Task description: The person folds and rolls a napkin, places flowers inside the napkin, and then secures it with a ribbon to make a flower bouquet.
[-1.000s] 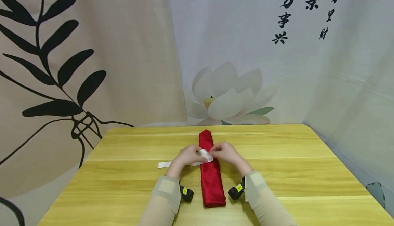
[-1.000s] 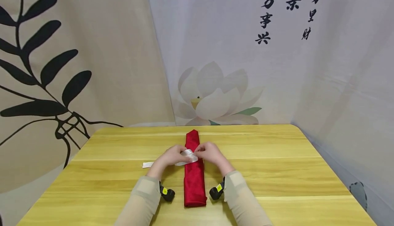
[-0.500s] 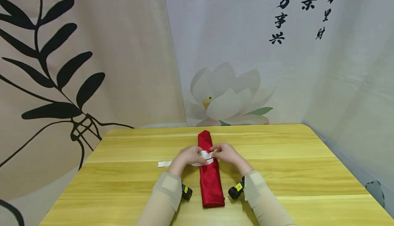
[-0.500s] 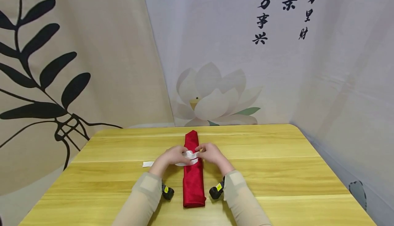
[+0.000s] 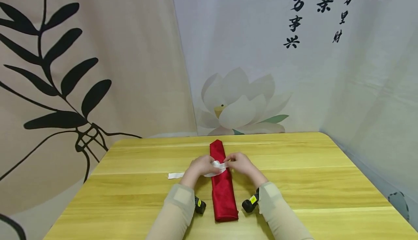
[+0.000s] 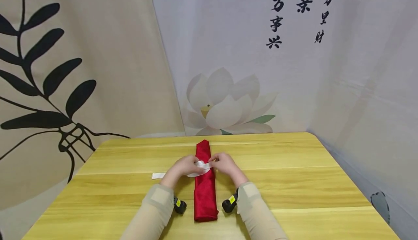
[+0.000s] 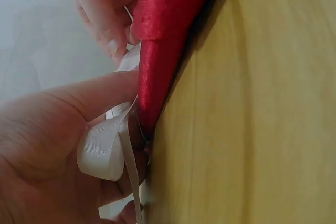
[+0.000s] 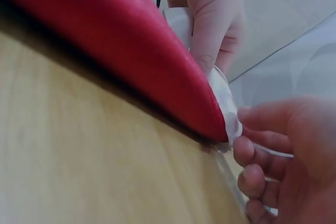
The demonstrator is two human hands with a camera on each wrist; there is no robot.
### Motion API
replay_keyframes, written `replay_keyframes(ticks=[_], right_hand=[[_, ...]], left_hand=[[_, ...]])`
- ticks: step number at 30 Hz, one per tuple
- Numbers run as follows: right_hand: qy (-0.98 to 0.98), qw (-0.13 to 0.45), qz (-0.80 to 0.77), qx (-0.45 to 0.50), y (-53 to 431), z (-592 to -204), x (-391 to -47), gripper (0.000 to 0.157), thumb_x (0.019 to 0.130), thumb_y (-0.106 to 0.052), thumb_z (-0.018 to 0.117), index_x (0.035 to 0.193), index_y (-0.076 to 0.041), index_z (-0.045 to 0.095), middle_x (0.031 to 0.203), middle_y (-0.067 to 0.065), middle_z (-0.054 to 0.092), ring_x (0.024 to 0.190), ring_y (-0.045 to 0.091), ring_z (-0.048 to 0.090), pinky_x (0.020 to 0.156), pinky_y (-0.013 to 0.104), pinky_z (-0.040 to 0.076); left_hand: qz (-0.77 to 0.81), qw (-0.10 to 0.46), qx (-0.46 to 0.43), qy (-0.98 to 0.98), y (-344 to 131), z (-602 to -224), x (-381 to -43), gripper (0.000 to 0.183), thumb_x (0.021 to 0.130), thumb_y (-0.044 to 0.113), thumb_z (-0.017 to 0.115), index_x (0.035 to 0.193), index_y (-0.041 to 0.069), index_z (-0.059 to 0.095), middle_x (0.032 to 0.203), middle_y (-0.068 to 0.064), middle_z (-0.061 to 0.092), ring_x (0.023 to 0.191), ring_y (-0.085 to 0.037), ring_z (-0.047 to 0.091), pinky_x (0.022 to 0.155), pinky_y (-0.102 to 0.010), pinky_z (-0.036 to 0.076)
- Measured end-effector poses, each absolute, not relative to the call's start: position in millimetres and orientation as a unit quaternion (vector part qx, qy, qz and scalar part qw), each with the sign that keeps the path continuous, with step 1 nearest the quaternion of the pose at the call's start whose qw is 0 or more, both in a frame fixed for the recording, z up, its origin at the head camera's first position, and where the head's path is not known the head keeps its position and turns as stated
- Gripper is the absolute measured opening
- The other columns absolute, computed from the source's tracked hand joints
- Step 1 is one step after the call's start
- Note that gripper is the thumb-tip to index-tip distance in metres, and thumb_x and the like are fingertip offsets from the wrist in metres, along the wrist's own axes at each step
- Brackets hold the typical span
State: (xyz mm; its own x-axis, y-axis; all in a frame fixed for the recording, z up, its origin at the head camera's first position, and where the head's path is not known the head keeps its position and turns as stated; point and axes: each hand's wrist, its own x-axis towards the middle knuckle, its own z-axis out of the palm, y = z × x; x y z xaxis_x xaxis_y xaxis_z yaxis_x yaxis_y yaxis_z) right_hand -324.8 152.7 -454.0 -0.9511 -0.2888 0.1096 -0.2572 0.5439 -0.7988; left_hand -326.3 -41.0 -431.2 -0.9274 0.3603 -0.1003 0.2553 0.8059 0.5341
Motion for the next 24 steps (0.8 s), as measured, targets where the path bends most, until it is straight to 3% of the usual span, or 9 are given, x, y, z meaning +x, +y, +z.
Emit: replay_keyframes(ticks=[8,16,24], right_hand=[[0.885,-0.004,-0.452,-0.112,153.7,-458.4,-326.6,0.008,0.085,-0.011,0.069,0.089,-0.005,0.073,0.077,-0.001,0.064,0.07,0.013,0.054,0.065,0.03,0.046],[0.886,0.009,-0.45,-0.112,153.4,-458.1,-326.0,0.006,0.085,-0.013,0.071,0.087,-0.007,0.072,0.071,-0.003,0.061,0.067,0.013,0.053,0.061,0.028,0.044],[0.883,0.003,-0.456,-0.115,152.7,-457.9,-324.9,0.006,0.084,-0.011,0.07,0.085,-0.005,0.071,0.068,-0.002,0.06,0.064,0.012,0.053,0.059,0.027,0.043]], left_hand=[[0.257,0.103,0.169,0.946,-40.3,-431.9,-327.7,0.027,0.078,0.034,0.076,0.071,0.013,0.061,0.067,0.003,0.056,0.062,-0.013,0.051,0.058,-0.03,0.041],[0.276,0.158,0.216,0.923,-46.3,-429.7,-332.8,0.024,0.078,0.022,0.079,0.085,0.006,0.063,0.074,0.001,0.058,0.065,-0.012,0.052,0.06,-0.025,0.043],[0.288,0.146,0.208,0.923,-45.9,-434.3,-333.0,0.023,0.079,0.022,0.079,0.084,0.006,0.063,0.073,0.001,0.058,0.064,-0.012,0.053,0.059,-0.025,0.045]])
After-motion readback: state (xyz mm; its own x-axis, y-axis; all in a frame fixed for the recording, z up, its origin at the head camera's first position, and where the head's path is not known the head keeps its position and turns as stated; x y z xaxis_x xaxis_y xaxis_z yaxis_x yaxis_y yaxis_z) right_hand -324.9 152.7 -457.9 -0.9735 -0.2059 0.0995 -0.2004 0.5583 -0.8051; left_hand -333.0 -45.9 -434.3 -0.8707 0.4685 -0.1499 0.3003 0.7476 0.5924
